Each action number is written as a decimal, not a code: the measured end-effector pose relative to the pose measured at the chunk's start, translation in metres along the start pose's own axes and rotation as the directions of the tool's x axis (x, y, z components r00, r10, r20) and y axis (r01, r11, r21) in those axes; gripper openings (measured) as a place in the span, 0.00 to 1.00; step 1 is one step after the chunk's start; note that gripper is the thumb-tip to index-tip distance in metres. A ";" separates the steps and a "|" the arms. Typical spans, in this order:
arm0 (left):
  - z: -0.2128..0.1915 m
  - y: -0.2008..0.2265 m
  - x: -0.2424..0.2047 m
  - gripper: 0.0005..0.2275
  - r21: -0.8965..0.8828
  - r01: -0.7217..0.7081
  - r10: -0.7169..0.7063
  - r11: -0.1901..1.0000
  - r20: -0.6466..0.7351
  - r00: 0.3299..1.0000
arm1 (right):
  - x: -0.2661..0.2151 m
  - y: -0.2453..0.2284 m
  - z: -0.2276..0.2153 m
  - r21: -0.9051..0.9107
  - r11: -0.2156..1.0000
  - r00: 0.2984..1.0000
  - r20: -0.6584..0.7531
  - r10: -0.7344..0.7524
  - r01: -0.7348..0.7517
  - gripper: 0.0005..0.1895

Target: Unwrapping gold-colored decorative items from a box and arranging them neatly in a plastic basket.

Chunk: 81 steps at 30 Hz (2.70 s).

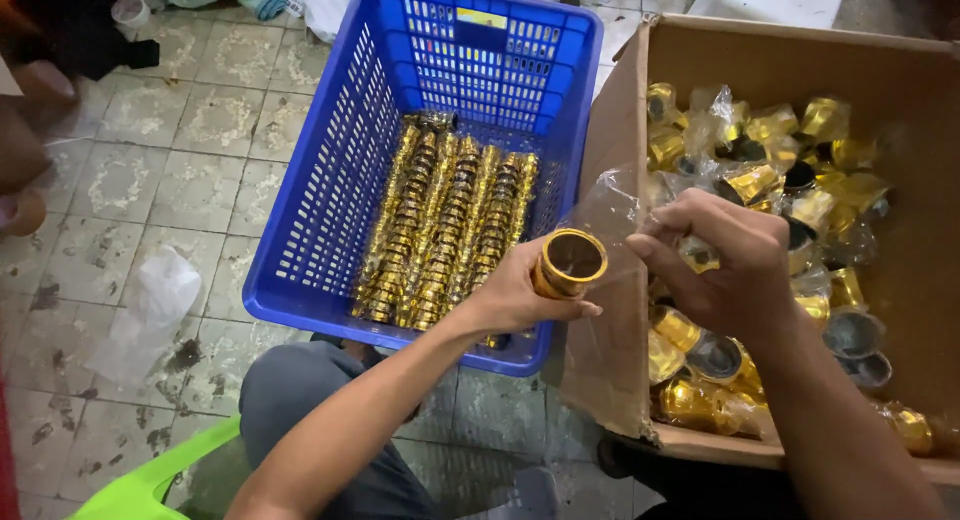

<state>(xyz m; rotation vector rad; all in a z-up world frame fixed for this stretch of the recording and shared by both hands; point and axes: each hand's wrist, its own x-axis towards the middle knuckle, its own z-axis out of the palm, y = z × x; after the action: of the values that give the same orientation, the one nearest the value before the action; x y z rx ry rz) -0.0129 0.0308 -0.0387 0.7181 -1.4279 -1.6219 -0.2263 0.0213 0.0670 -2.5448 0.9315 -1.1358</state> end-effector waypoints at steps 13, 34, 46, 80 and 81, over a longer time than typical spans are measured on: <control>-0.007 0.025 0.002 0.27 0.384 -0.146 0.114 0.912 0.105 0.988 | -0.008 0.010 -0.021 0.009 1.000 0.989 -0.148 0.022 -0.021 0.09; -0.016 0.045 0.006 0.25 0.230 -0.234 0.265 0.945 -0.114 0.958 | -0.005 0.069 -0.070 -0.415 0.091 0.077 0.051 0.996 -0.905 0.30; -0.023 0.060 -0.003 0.25 0.332 -0.127 0.195 0.935 -0.181 0.964 | -0.037 0.106 -0.086 -0.230 0.341 0.383 -0.172 0.908 -0.912 0.30; -0.016 0.046 0.028 0.25 0.675 0.004 0.162 0.738 -0.183 0.970 | -0.031 0.166 -0.079 -0.558 0.172 0.083 0.180 0.980 -0.812 0.32; -0.016 0.043 0.029 0.25 0.676 0.007 0.164 0.737 -0.189 0.968 | -0.066 0.208 -0.064 -0.559 0.178 0.088 0.184 0.979 -0.810 0.32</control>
<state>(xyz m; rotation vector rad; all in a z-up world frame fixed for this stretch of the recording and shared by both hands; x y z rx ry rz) -0.0039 -0.0027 0.0037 1.1967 -1.8435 -0.8704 -0.4030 -0.0961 -0.0156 -1.4718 2.1596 0.1766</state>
